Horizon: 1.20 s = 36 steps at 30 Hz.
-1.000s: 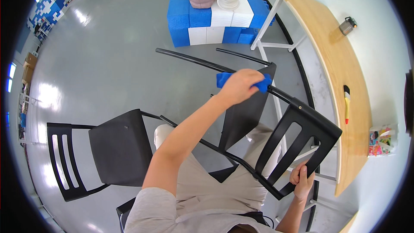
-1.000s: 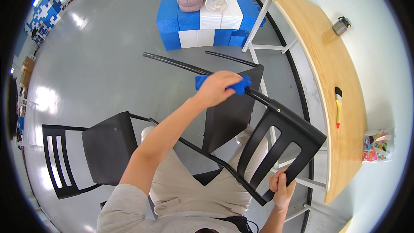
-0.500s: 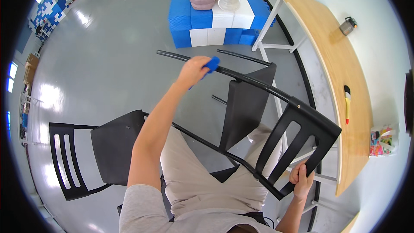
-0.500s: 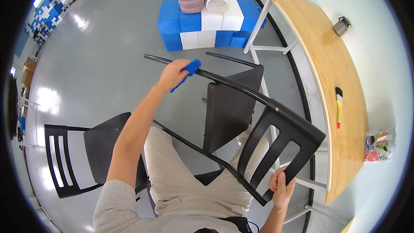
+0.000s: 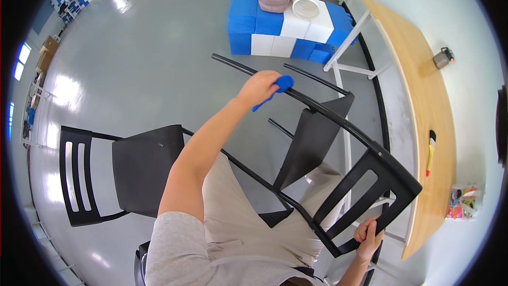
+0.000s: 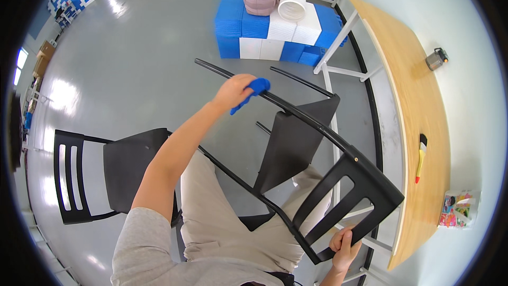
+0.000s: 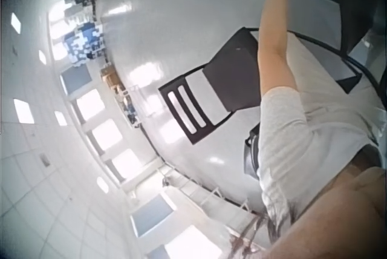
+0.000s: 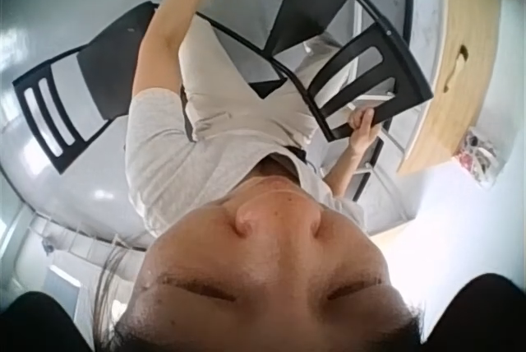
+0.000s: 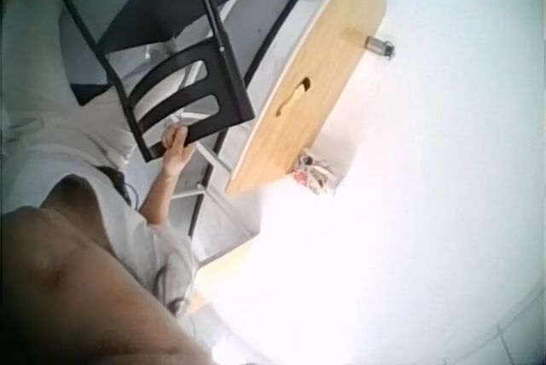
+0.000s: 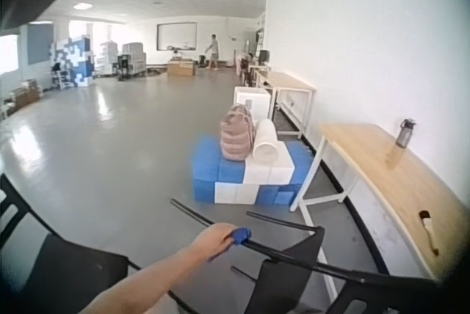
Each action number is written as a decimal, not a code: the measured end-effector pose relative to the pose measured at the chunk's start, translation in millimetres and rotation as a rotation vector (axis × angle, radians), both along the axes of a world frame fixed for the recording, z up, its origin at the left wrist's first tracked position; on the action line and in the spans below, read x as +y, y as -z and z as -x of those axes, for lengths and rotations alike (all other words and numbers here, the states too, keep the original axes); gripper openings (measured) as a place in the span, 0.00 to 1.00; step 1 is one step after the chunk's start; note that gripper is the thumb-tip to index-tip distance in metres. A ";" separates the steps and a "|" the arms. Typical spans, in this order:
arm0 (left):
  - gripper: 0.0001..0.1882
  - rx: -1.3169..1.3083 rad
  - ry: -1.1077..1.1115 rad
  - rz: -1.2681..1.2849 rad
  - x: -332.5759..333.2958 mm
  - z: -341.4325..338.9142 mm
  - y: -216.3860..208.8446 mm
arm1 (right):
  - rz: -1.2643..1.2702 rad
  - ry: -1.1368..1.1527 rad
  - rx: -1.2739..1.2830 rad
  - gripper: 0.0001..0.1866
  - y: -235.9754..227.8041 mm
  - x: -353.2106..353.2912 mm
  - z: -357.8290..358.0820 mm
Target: Wiping down black metal chairs with a blue microfiber cloth.
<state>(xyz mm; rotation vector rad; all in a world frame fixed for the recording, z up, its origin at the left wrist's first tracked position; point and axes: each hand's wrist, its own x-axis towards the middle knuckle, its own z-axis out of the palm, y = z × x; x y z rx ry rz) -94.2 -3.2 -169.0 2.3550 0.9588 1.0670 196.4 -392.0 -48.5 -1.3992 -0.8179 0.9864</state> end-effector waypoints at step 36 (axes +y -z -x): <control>0.18 -0.528 -0.345 -0.126 -126.6 -88.0 0.1 | 0.002 -0.076 -0.013 0.12 -7.0 2.0 10.1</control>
